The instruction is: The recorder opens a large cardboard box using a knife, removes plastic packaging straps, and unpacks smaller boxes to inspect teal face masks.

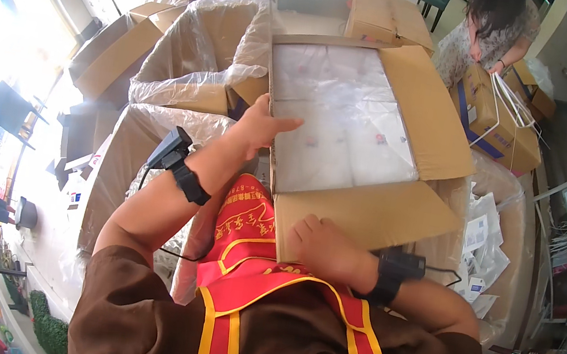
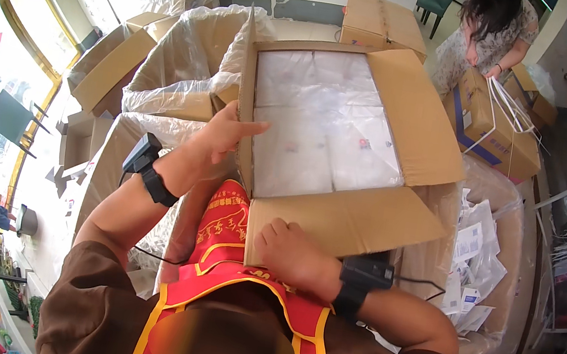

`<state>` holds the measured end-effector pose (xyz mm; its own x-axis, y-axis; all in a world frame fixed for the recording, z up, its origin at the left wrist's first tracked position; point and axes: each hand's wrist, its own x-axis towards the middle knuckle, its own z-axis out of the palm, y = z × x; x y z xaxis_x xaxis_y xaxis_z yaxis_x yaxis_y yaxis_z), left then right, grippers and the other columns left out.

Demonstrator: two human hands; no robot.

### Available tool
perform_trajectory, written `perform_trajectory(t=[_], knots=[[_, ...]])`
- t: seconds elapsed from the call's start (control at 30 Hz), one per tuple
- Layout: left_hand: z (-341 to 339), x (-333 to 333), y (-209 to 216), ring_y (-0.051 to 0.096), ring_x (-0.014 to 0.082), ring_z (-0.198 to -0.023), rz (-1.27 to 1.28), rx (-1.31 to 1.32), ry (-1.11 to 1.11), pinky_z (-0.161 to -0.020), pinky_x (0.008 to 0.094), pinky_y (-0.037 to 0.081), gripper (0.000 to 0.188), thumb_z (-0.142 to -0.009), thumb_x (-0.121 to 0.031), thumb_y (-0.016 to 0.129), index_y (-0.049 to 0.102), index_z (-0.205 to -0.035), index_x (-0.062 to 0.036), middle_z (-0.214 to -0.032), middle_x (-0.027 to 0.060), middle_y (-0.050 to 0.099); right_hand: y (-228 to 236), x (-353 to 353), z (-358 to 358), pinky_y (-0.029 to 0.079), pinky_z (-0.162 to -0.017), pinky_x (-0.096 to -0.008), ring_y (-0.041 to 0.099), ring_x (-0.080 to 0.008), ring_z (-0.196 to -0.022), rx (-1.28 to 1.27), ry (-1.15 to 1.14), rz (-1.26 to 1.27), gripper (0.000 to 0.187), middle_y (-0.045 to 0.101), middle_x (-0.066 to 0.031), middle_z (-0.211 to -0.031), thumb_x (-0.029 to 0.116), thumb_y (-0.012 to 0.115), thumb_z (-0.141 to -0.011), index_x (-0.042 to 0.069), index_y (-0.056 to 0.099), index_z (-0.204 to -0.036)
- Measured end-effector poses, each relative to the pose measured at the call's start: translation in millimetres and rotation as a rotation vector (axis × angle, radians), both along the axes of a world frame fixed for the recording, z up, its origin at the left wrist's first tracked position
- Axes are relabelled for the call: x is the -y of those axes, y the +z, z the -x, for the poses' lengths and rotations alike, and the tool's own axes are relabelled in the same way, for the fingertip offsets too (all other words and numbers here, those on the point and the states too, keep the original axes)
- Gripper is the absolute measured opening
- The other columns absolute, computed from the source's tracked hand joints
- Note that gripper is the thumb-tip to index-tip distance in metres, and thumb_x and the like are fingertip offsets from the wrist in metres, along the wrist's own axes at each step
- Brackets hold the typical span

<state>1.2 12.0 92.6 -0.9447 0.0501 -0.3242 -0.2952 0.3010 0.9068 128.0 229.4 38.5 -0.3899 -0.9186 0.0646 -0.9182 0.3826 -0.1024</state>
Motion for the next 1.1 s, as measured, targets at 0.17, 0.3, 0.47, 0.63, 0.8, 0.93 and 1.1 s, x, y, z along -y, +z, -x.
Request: perform_trajectory(t=[0.17,0.3,0.47,0.63,0.8,0.93,1.1], knots=[[-7.2,47.7,-35.2,0.067,0.0202,-0.086,-0.452,-0.155,0.095,-0.071,0.0309,0.056,0.043,-0.082,-0.003,0.062,0.053,-0.124,0.0002,-0.102,0.0110,0.066,-8.9,-1.4,1.8,0.047,-0.071,-0.0341,0.056,-0.0234,-0.089,-0.067,-0.030,0.117,0.015,0.060,-0.0085,-0.089,0.015,0.056,-0.079,0.004,0.060,-0.088],[10.0,84.2,-47.2,0.067,0.0244,-0.094,-0.699,-0.161,0.089,-0.081,0.0340,0.057,0.044,-0.081,0.004,0.057,0.054,-0.125,0.0018,-0.109,0.0138,0.065,-21.7,7.7,4.5,0.047,-0.075,-0.0345,0.055,-0.0234,-0.091,-0.161,-0.055,0.136,0.021,0.059,-0.0094,-0.092,0.016,0.056,-0.078,0.002,0.061,-0.094],[70.3,119.5,-71.2,0.066,0.0233,-0.096,-0.697,-0.156,0.003,-0.082,0.0340,0.056,0.043,-0.082,0.005,0.059,0.054,-0.124,0.0029,-0.110,0.0129,0.065,-44.1,28.2,14.5,0.046,-0.083,-0.0358,0.054,-0.0249,-0.096,-0.204,-0.126,0.143,0.030,0.058,-0.0122,-0.098,0.016,0.055,-0.080,-0.001,0.060,-0.104],[120.4,136.6,-100.9,0.067,0.0233,-0.095,-0.893,-0.156,-0.050,-0.080,0.0329,0.056,0.041,-0.085,-0.004,0.059,0.054,-0.126,0.0010,-0.113,0.0140,0.065,-49.1,36.0,42.5,0.044,-0.094,-0.0375,0.054,-0.0308,-0.106,-0.093,-0.228,0.155,0.043,0.058,-0.0203,-0.114,0.010,0.052,-0.081,-0.008,0.054,-0.121],[137.5,131.8,-146.7,0.066,0.0236,-0.098,-0.941,-0.111,0.046,-0.081,0.0342,0.056,0.037,-0.087,-0.005,0.058,0.054,-0.124,0.0005,-0.114,0.0129,0.065,-4.1,2.4,71.6,0.043,-0.098,-0.0380,0.053,-0.0331,-0.112,-0.104,-0.166,-0.082,0.046,0.055,-0.0225,-0.122,0.006,0.051,-0.081,-0.008,0.051,-0.125],[129.4,95.8,-182.4,0.067,0.0229,-0.091,-1.052,-0.016,0.076,-0.078,0.0353,0.056,0.039,-0.084,-0.006,0.067,0.054,-0.121,-0.0007,-0.106,0.0106,0.066,8.7,-42.0,69.1,0.042,-0.103,-0.0394,0.051,-0.0351,-0.119,0.051,-0.350,-0.100,0.048,0.054,-0.0216,-0.126,0.002,0.050,-0.082,-0.007,0.050,-0.128],[109.6,55.8,-230.3,0.058,0.0293,-0.113,-0.391,-0.154,0.313,-0.094,0.0414,0.049,0.057,-0.083,-0.007,0.070,0.046,-0.135,-0.0031,-0.126,0.0190,0.056,9.5,-70.1,66.2,0.042,-0.103,-0.0394,0.049,-0.0355,-0.121,0.079,-0.461,-0.162,0.049,0.054,-0.0207,-0.126,0.000,0.049,-0.081,-0.005,0.049,-0.130]])
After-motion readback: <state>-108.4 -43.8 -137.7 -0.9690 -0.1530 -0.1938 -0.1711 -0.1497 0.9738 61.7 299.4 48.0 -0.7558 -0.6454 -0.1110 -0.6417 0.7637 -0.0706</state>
